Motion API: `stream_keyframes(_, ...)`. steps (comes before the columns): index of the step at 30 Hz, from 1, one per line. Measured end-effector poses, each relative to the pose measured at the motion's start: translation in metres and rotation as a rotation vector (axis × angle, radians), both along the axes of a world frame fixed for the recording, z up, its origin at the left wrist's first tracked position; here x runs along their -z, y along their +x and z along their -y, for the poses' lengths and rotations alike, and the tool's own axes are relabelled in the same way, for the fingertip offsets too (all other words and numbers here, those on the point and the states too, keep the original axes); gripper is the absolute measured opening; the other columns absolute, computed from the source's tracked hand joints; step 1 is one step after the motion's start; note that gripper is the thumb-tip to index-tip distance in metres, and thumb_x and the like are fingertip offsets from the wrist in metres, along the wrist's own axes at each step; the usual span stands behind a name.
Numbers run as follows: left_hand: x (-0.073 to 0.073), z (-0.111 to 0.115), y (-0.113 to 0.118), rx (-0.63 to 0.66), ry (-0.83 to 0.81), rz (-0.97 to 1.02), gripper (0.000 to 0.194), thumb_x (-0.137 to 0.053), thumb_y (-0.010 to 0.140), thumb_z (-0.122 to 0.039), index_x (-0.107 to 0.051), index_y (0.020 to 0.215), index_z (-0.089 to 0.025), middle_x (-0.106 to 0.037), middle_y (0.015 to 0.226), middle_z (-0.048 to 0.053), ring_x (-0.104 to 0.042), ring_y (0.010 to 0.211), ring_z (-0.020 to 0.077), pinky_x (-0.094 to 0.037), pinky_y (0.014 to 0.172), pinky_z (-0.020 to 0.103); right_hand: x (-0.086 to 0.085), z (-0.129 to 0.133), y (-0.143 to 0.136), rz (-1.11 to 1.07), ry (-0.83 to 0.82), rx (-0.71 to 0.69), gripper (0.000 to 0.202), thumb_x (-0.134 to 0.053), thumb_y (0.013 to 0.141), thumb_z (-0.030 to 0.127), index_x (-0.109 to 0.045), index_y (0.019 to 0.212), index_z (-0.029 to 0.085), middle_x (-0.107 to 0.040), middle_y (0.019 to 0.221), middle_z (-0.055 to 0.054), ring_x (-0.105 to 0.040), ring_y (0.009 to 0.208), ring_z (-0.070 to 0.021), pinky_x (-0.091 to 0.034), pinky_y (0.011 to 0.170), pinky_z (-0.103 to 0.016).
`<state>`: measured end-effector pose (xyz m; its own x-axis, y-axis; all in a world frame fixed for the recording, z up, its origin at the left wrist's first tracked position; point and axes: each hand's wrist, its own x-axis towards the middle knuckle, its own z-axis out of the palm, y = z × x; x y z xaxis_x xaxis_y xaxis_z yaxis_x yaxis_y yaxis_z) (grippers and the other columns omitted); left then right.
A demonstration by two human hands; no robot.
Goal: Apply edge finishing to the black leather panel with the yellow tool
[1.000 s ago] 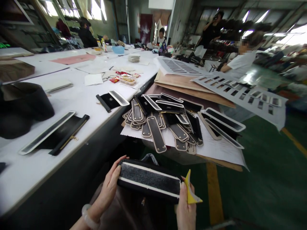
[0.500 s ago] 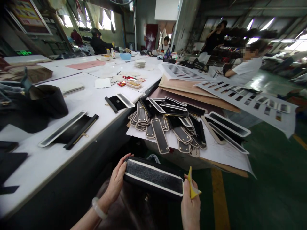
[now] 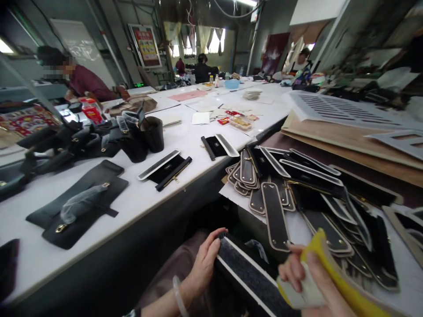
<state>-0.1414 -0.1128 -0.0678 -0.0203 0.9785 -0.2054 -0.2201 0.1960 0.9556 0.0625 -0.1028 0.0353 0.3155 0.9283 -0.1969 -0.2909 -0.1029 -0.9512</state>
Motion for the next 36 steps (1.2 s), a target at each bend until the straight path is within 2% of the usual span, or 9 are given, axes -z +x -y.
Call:
stream_keyframes(2,-0.002,-0.001,0.000,0.010,0.018,-0.039,0.044,-0.045,0.095,-0.043,-0.061,0.126,-0.016,-0.068,0.117,0.009,-0.061,0.106,0.0245,-0.047,0.095,0.036,-0.021,-0.021,-0.045,-0.085,0.001,-0.142,0.032,-0.073,0.078,0.051,-0.067,0.084,0.020,-0.043,0.061,0.001,-0.039,0.055,-0.0121,-0.044,0.052,-0.026)
stream_keyframes(4,-0.003,-0.001,-0.001,0.014,0.042,-0.065,0.043,-0.045,0.096,-0.041,-0.061,0.126,-0.015,-0.068,0.119,0.010,-0.061,0.108,0.0248,-0.046,0.097,0.037,-0.028,-0.036,-0.081,-0.085,0.087,-0.232,0.032,-0.073,0.079,0.051,-0.069,0.080,0.019,-0.043,0.060,0.001,-0.040,0.055,-0.0121,-0.043,0.053,-0.025)
stream_keyframes(6,-0.002,-0.002,-0.002,0.006,0.070,-0.075,0.041,-0.046,0.096,-0.039,-0.062,0.126,-0.015,-0.067,0.124,0.010,-0.060,0.113,0.0249,-0.044,0.102,0.037,-0.022,-0.045,-0.104,-0.057,0.177,-0.303,0.033,-0.071,0.082,0.052,-0.069,0.080,0.019,-0.042,0.058,0.002,-0.040,0.054,-0.0119,-0.042,0.052,-0.026)
stream_keyframes(8,0.001,-0.004,-0.002,-0.002,0.105,-0.064,0.040,-0.046,0.096,-0.037,-0.061,0.127,-0.016,-0.066,0.126,0.009,-0.059,0.116,0.0245,-0.043,0.104,0.036,-0.004,-0.050,-0.116,0.000,0.223,-0.340,0.034,-0.068,0.085,0.053,-0.069,0.081,0.019,-0.042,0.059,0.002,-0.041,0.053,-0.0121,-0.041,0.052,-0.027)
stream_keyframes(11,0.004,-0.005,-0.001,-0.021,0.148,-0.045,0.039,-0.046,0.097,-0.035,-0.061,0.128,-0.016,-0.066,0.128,0.009,-0.059,0.119,0.0242,-0.043,0.107,0.036,0.026,-0.053,-0.121,0.084,0.219,-0.348,0.034,-0.069,0.086,0.052,-0.069,0.081,0.018,-0.044,0.060,0.002,-0.042,0.054,-0.0128,-0.041,0.053,-0.028)
stream_keyframes(14,0.005,-0.006,0.000,-0.024,0.150,-0.040,0.039,-0.046,0.097,-0.034,-0.061,0.128,-0.016,-0.066,0.128,0.010,-0.059,0.120,0.0248,-0.042,0.108,0.036,0.040,-0.054,-0.118,0.124,0.199,-0.356,0.034,-0.074,0.082,0.050,-0.069,0.080,0.017,-0.045,0.059,0.002,-0.043,0.053,-0.0131,-0.040,0.051,-0.028)
stream_keyframes(22,0.002,-0.006,-0.001,-0.029,0.122,-0.029,0.041,-0.047,0.096,-0.036,-0.061,0.129,-0.016,-0.066,0.128,0.011,-0.058,0.120,0.0270,-0.042,0.109,0.040,0.032,-0.057,-0.121,0.169,0.157,-0.355,0.039,-0.072,0.081,0.056,-0.067,0.078,0.018,-0.043,0.059,0.002,-0.044,0.054,-0.0134,-0.043,0.052,-0.028)
stream_keyframes(29,-0.002,0.005,-0.011,0.027,0.067,0.212,0.046,-0.050,0.095,-0.036,-0.056,0.137,-0.020,-0.058,0.141,0.007,-0.051,0.131,0.0257,-0.034,0.115,0.041,0.040,-0.054,-0.123,0.190,0.147,-0.365,0.037,-0.074,0.081,0.054,-0.068,0.080,0.017,-0.045,0.059,0.002,-0.044,0.054,-0.0134,-0.043,0.052,-0.028)
stream_keyframes(36,-0.002,0.010,-0.010,0.037,0.095,-0.039,0.043,-0.044,0.098,-0.036,-0.054,0.138,-0.024,-0.057,0.141,0.005,-0.048,0.133,0.0247,-0.024,0.121,0.045,0.025,-0.051,-0.126,0.178,0.199,-0.349,0.037,-0.070,0.083,0.055,-0.067,0.078,0.019,-0.043,0.059,0.003,-0.043,0.053,-0.0133,-0.043,0.052,-0.029)
